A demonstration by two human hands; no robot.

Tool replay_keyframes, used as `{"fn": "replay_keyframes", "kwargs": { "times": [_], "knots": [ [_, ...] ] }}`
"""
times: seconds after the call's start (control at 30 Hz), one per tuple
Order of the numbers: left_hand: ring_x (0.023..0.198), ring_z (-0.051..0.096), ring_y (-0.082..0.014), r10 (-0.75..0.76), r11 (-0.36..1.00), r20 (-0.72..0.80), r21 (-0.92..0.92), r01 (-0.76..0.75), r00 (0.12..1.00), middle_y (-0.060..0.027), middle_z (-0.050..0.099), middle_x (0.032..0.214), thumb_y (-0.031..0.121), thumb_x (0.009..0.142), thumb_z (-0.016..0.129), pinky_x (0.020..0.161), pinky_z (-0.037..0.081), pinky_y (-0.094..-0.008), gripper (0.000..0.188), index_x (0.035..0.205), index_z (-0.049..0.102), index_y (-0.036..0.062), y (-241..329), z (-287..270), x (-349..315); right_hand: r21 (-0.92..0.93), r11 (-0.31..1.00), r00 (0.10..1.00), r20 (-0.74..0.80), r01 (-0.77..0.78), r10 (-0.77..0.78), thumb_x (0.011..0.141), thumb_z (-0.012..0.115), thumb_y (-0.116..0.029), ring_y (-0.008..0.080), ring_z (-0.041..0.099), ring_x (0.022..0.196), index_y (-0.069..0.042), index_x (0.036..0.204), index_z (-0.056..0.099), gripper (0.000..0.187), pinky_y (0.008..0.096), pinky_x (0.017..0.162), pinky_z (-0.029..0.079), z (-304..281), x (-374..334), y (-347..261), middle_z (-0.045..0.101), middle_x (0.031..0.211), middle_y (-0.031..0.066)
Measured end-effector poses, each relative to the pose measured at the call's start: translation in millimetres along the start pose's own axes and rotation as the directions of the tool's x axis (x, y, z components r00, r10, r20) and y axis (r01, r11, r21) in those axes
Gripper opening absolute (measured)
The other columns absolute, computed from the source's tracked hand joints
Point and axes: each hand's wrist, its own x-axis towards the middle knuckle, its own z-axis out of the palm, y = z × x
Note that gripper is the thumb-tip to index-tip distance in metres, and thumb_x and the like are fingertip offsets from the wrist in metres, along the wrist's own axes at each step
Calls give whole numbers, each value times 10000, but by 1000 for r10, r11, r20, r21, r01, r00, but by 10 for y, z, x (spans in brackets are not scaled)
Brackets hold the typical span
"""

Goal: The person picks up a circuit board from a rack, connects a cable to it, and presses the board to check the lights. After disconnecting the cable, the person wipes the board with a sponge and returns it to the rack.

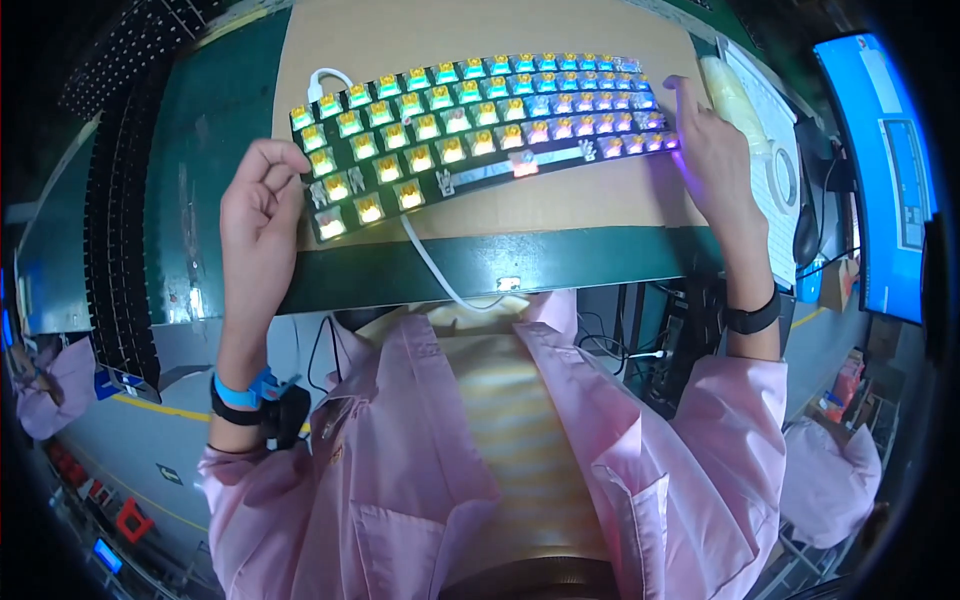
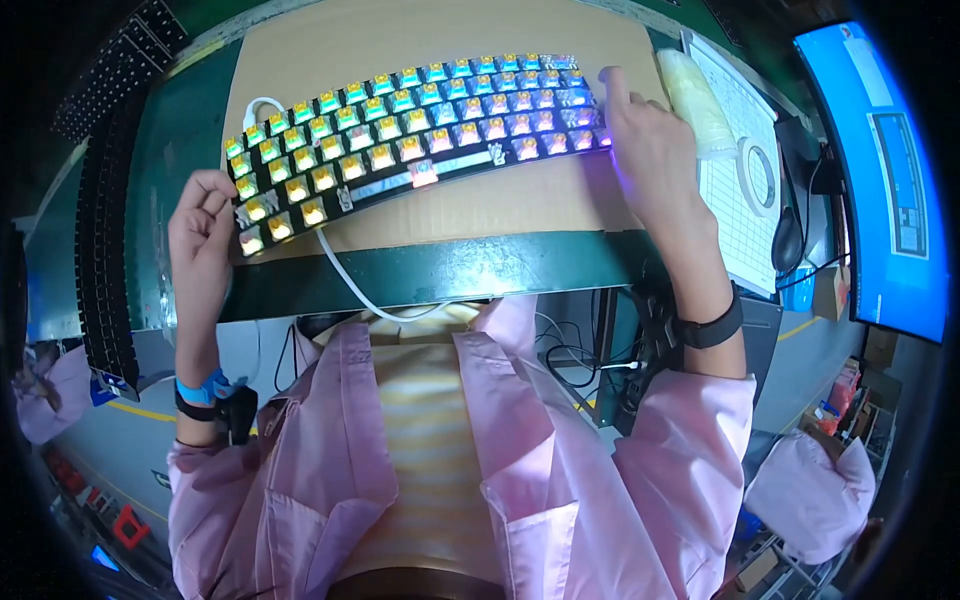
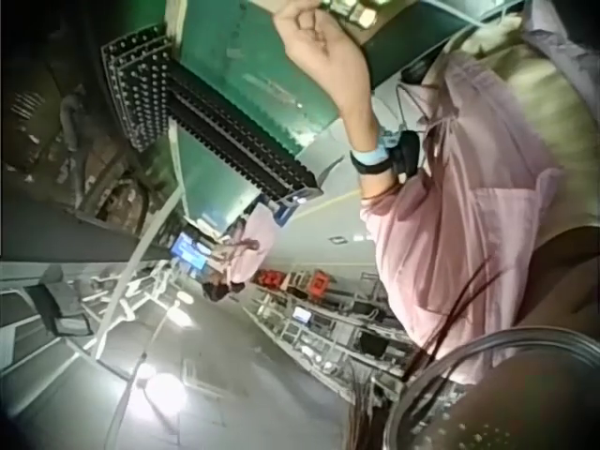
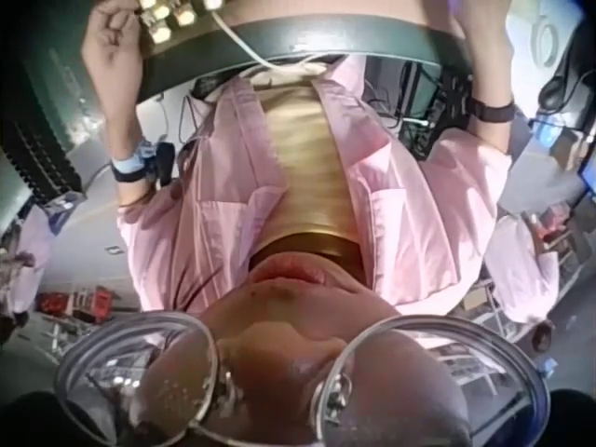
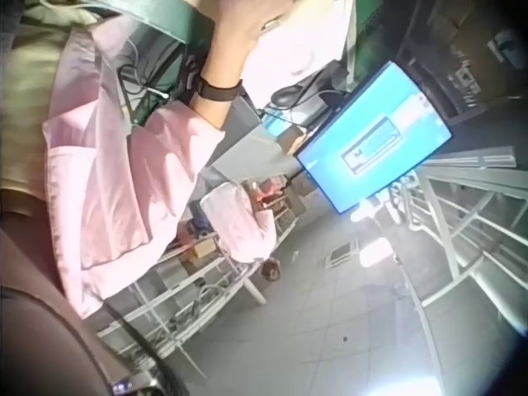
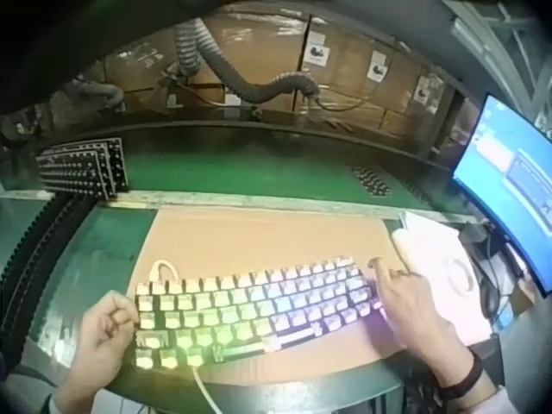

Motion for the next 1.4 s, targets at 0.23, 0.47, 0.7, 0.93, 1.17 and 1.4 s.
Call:
{"fn": "replay_keyframes", "kwargs": {
  "times": [0.23, 0.47, 0.7, 0.93, 1.17, 1.4],
  "knots": [
    [862, 553, -116, -113, 966, -68, -239, 93, 991, -173, 510, 1106, -100, 749, 502, 741, 437, -201, 526, 1231, 305, -27, 213, 171, -68, 567, 820, 990, 142, -80, -1, 664, 582, 15, 296, 572, 696, -84, 1212, 402, 586, 360, 607, 454, -748, -56, -483, 571, 765, 113],
    [1054, 493, -199, -54, 950, 58, -305, 70, 997, -239, 355, 1268, -72, 740, 535, 779, 448, -211, 715, 1329, 134, -5, 321, 354, 88, 700, 701, 974, 35, 135, -222, 650, 551, -60, 284, 549, 654, -48, 1082, 518, 434, 367, 610, 453, -553, -189, -510, 550, 727, 112],
    [1099, 464, -247, -100, 907, 30, -407, 103, 995, -270, 311, 1286, -91, 744, 513, 797, 458, -246, 803, 1370, 36, 71, 662, 519, 104, 269, 868, 880, -118, -417, 460, 722, 645, -348, 356, 557, 800, -162, 1137, 527, 470, 405, 709, 452, -128, 93, 1480, 580, 857, 166],
    [1088, 472, -253, -95, 918, 44, -384, 105, 995, -268, 330, 1264, -145, 711, 500, 824, 457, -272, 853, 1376, 27, 102, 981, 682, -34, 379, 749, 830, 114, -544, 546, 609, 712, -408, 325, 571, 894, -203, 1201, 455, 677, 410, 781, 451, -447, 397, 1359, 578, 965, 174],
    [1089, 475, -278, -35, 924, 67, -378, 58, 997, -272, 345, 1250, -163, 701, 483, 845, 453, -306, 839, 1375, 56, 95, 747, 527, -67, 754, 626, 978, -115, 200, -175, 619, 617, -121, 352, 578, 728, -66, 1150, 449, 560, 394, 628, 480, -1349, 460, -1071, 462, 1088, 188],
    [1073, 485, -263, -52, 904, -12, -426, 42, 999, -263, 365, 1228, -188, 673, 489, 858, 434, -305, 864, 1374, 73, 100, 842, 557, -159, 271, 620, 670, 422, -736, 611, 659, 678, -239, 305, 566, 832, -148, 1104, 563, 469, 365, 718, 464, -1062, -92, 539, 561, 924, 156]
  ]
}}
